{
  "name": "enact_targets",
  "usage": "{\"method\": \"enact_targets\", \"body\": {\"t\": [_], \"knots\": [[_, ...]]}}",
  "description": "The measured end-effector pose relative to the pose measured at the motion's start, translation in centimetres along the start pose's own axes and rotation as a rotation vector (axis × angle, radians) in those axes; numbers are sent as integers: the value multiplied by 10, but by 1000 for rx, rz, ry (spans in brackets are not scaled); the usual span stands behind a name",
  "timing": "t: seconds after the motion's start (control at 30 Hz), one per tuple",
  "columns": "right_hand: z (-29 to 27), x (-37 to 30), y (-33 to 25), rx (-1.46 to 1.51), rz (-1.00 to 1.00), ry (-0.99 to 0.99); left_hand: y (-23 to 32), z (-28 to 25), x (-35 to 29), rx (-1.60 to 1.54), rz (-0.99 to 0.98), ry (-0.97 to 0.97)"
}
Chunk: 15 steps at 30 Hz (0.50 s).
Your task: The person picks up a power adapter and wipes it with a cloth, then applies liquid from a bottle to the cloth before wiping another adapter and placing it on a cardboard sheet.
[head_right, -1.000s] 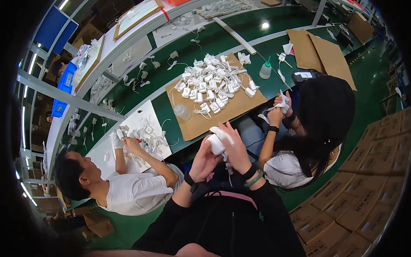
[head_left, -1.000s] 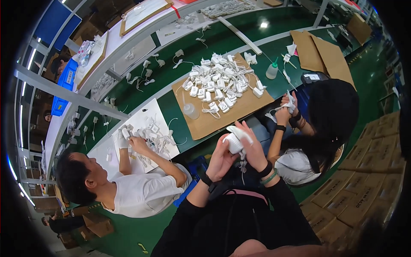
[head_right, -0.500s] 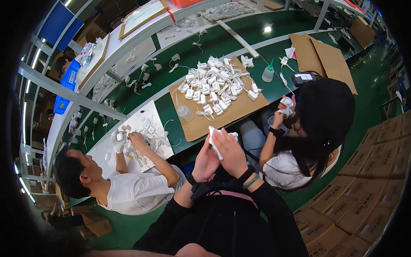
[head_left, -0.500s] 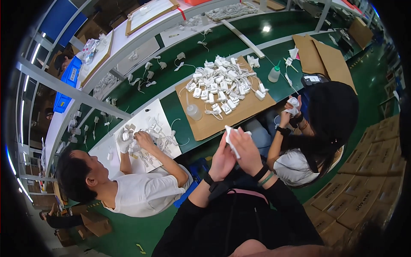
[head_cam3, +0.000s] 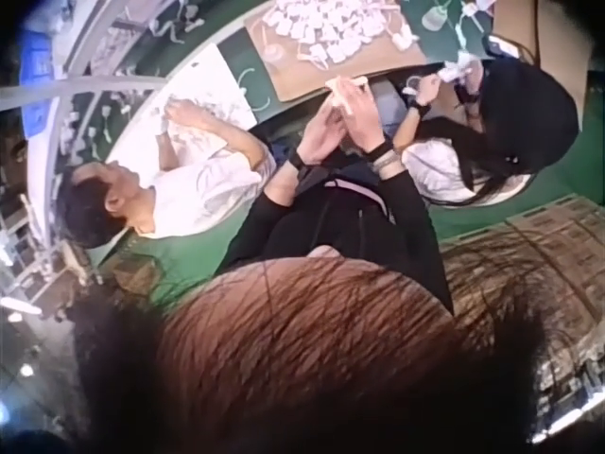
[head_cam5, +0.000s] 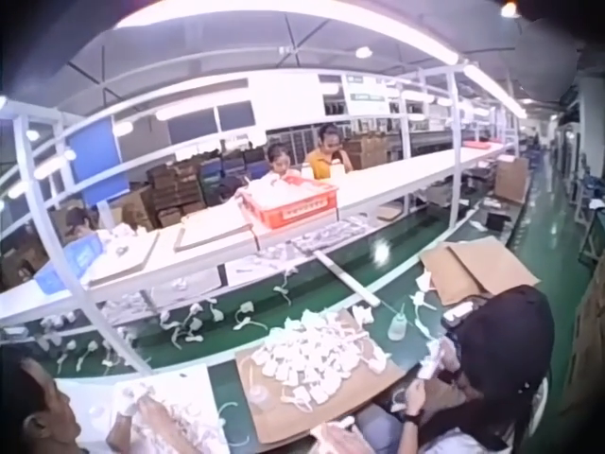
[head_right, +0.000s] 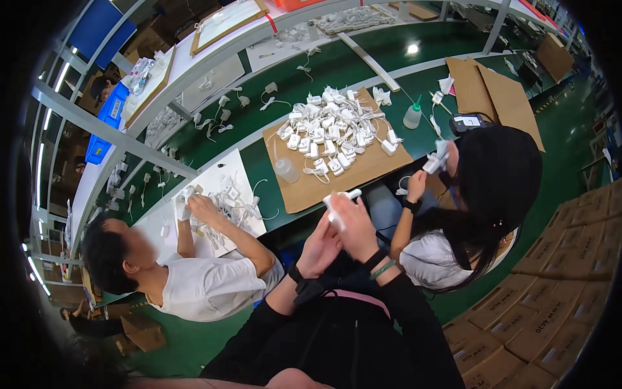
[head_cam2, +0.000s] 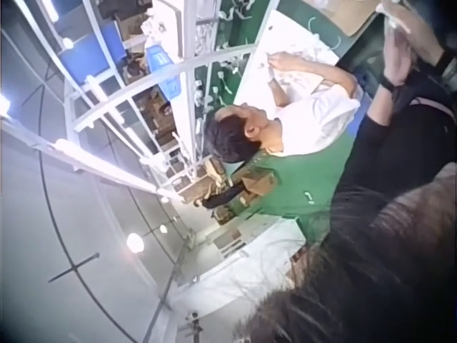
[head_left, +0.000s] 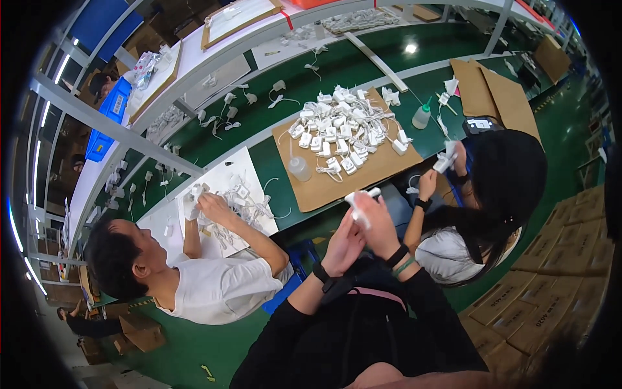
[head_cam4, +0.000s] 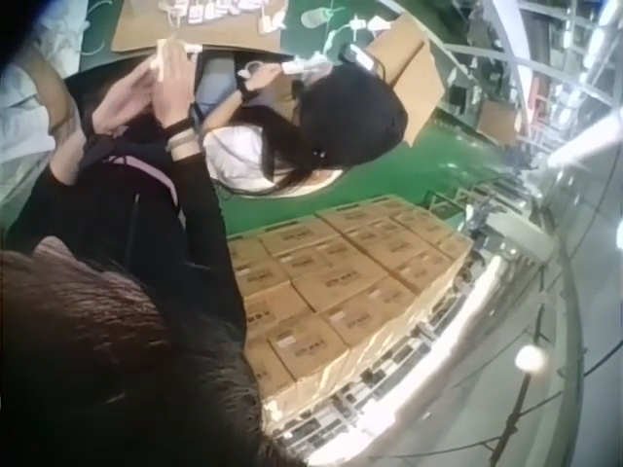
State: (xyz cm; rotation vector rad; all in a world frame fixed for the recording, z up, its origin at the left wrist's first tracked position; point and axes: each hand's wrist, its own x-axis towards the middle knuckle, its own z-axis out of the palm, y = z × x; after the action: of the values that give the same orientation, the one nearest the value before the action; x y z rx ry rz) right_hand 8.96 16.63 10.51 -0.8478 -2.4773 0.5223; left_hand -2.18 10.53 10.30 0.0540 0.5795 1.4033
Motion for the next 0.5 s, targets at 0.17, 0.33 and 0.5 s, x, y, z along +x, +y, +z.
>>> {"method": "enact_targets", "body": {"t": [0.17,0.33,0.5], "knots": [[-5,7,20,1104,534,185,13,14,-9,18,17,-72],[-14,-4,-15,79,-8,129,12,-3,-7,68,20,-55],[-1,9,11,1251,576,183,9,24,-21,179,-43,-41]]}}
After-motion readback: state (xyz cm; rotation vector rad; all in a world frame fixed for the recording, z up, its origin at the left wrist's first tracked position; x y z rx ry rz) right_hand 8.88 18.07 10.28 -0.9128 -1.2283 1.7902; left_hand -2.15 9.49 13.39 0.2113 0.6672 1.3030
